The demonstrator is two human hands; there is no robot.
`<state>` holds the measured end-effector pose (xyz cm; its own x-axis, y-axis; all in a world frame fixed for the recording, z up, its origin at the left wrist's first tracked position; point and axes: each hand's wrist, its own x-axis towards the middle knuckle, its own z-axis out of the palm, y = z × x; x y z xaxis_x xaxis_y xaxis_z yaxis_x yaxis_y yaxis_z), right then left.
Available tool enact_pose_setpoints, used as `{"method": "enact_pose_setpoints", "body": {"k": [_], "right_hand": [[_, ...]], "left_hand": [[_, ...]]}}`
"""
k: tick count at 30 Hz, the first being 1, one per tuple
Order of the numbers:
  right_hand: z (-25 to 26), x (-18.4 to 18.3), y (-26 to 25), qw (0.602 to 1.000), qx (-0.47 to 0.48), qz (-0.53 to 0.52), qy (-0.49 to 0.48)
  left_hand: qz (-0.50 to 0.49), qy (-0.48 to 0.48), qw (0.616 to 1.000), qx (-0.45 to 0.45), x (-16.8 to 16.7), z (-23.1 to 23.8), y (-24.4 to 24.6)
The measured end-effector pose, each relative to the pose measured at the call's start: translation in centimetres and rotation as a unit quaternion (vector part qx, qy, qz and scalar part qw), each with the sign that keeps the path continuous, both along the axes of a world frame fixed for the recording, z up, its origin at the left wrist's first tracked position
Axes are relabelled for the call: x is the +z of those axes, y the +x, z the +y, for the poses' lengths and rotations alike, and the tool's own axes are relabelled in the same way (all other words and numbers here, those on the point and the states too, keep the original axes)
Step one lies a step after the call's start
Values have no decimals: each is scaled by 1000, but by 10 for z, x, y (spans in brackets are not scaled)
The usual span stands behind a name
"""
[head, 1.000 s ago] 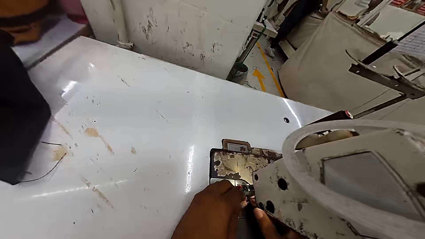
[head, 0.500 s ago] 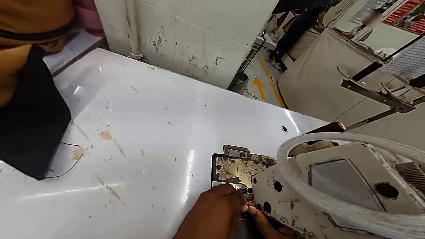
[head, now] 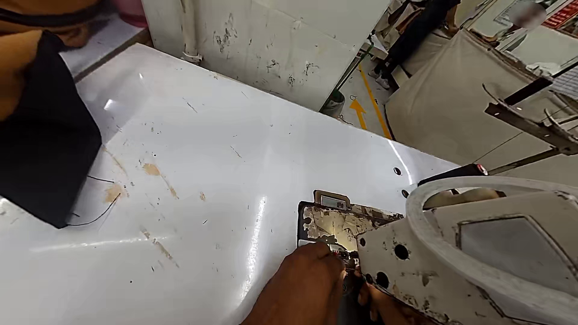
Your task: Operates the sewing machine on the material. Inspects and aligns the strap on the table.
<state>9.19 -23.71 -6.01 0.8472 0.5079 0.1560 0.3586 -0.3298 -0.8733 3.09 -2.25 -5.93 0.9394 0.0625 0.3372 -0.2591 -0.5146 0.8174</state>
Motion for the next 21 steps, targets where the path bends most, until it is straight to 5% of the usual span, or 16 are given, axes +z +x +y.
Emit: {"method": "enact_pose_setpoints", "body": {"k": [21], "right_hand": [[8, 13, -2, 1000, 11, 17, -9]], "left_hand": [[4, -11, 1000, 15, 6, 0, -1]]}}
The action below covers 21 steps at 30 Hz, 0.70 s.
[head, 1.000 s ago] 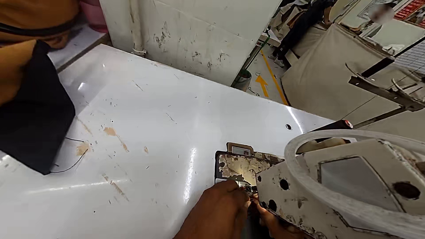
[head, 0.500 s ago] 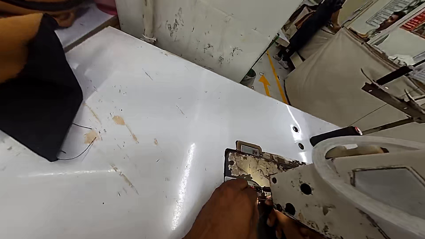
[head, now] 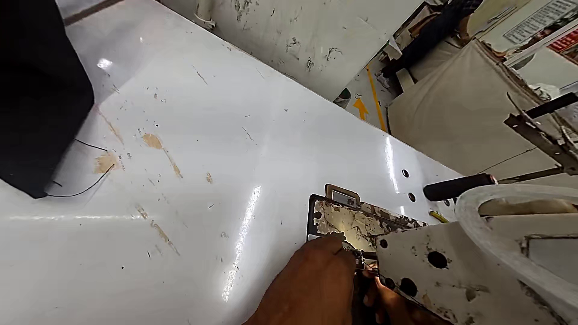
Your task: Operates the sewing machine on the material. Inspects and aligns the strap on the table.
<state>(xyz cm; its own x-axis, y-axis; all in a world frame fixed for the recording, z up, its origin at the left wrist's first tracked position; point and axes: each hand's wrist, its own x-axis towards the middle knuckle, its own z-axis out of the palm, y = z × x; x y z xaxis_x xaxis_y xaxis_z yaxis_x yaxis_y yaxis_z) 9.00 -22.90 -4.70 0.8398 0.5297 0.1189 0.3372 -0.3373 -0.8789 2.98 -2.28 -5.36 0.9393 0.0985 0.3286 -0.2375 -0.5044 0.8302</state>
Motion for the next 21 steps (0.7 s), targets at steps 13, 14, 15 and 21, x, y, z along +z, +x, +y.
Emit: {"method": "enact_pose_setpoints", "body": {"k": [13, 14, 15, 21], "right_hand": [[-4, -2, 2, 1000, 9, -3, -1], [-3, -1, 1, 1000, 6, -7, -5], [-2, -1, 1, 1000, 2, -9, -5], [-2, -1, 2, 1000, 12, -18, -3]], "left_hand": [[0, 2, 1000, 11, 2, -1, -1], [-2, 2, 1000, 13, 2, -1, -1], [-2, 1, 1000, 12, 1, -1, -1], [0, 2, 1000, 2, 1, -1, -1]]}}
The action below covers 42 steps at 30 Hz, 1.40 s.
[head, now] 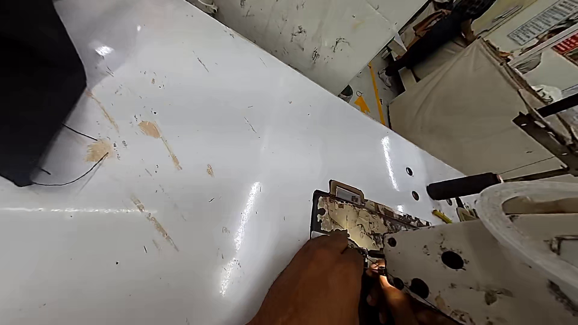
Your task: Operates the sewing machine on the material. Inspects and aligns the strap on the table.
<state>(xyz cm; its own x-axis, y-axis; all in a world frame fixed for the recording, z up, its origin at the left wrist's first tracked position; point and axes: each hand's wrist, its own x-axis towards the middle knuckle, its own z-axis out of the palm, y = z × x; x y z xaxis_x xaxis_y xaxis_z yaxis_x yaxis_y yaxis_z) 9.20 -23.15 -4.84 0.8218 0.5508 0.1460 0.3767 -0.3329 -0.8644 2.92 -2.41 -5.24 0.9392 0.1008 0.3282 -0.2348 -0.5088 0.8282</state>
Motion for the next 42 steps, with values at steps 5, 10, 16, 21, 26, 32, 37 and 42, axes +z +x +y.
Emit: {"method": "enact_pose_setpoints", "body": {"k": [5, 10, 16, 21, 26, 32, 37, 42], "right_hand": [[0, 0, -1, 1000, -3, 1, -1], [2, 1, -4, 999, -25, -27, -17], [11, 0, -6, 997, 0, -72, -4], [16, 2, -8, 998, -12, -61, 9], [15, 4, -11, 997, -31, -63, -13], [17, 4, -12, 996, -42, -74, -8], [15, 2, -9, 996, -35, -80, -2], [20, 2, -11, 996, -36, -81, 8]], "left_hand": [[-4, 5, 1000, 6, -1, -1, 0], [1, 0, 1000, 6, -2, -2, 1], [-2, 10, 1000, 10, -3, -3, 1], [-10, 21, 999, 35, -2, -4, 1], [-12, 24, 999, 38, -4, -4, 1], [-8, 27, 999, 33, -5, -4, 0], [-10, 24, 999, 29, -5, -4, 1], [-13, 24, 999, 28, -6, -4, 2]]}}
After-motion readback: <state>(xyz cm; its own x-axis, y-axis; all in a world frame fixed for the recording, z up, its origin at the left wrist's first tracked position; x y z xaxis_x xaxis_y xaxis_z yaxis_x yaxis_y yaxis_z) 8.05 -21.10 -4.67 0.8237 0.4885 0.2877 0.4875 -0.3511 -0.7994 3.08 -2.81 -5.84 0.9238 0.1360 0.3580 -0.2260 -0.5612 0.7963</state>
